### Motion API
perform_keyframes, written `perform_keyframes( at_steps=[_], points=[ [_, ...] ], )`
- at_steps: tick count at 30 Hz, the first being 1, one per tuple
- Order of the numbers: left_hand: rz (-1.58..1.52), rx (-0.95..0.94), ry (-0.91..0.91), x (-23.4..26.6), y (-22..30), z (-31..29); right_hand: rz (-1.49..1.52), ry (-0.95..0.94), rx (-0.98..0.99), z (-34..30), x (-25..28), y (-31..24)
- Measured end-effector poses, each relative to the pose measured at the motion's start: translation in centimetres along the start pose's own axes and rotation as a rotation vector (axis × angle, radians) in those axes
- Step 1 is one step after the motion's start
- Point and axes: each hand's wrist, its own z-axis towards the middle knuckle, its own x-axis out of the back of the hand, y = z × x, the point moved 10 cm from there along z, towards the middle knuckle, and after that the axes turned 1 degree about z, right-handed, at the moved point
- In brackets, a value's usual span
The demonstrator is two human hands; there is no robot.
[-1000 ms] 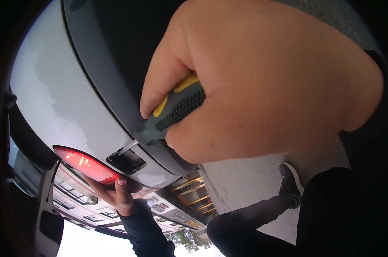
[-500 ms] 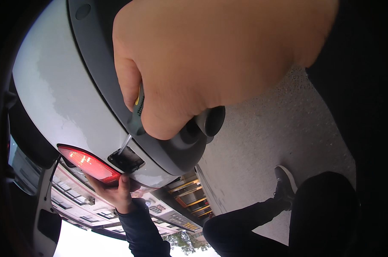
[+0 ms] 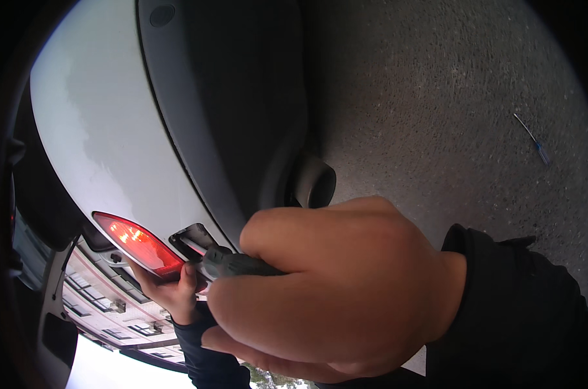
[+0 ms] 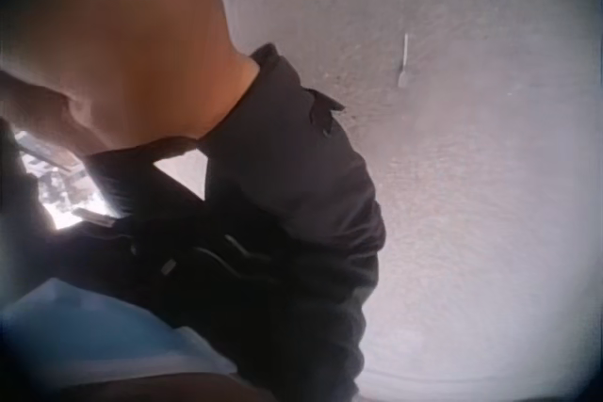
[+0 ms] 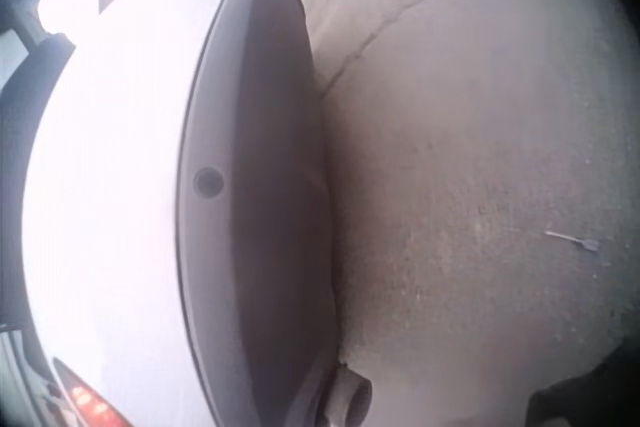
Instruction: The person uses a screwdriver to pry and remove the rear taillight assembly from a white car. After detaching the housing, they disconnect the wiring harness and bulb, then walk into a parts storage area and place the bulb on a shelf.
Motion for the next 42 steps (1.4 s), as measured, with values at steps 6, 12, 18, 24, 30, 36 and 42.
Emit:
perform_keyframes(
  at_steps=[6,12,18,24,30,36,42],
  points=[
    [-0.013,0.131,-0.068,-3.4,3.4,2.2,0.013,-0.129,-0.065,5.3,-0.4,3.2],
    [0.17,-0.381,-0.151,-3.3,3.8,1.8,0.008,-0.292,-0.154,7.9,0.2,4.1],
    [0.119,-0.075,-0.058,-2.3,0.3,-0.7,-0.014,-0.339,-0.165,8.5,0.5,4.2],
    [0.085,-0.041,-0.043,-3.2,3.2,0.6,-0.021,-0.106,-0.045,3.5,3.0,0.3],
    [0.126,-0.152,-0.036,-2.2,2.9,0.5,0.08,0.011,0.003,-2.5,2.5,-2.0],
    [0.049,-0.021,-0.017,-1.0,0.4,-0.5,0.152,0.037,0.051,-4.2,4.1,-1.3],
    [0.056,0.012,0.018,-1.0,0.9,-0.9,0.261,0.029,-0.002,-5.4,3.8,-0.5]
  ],
)
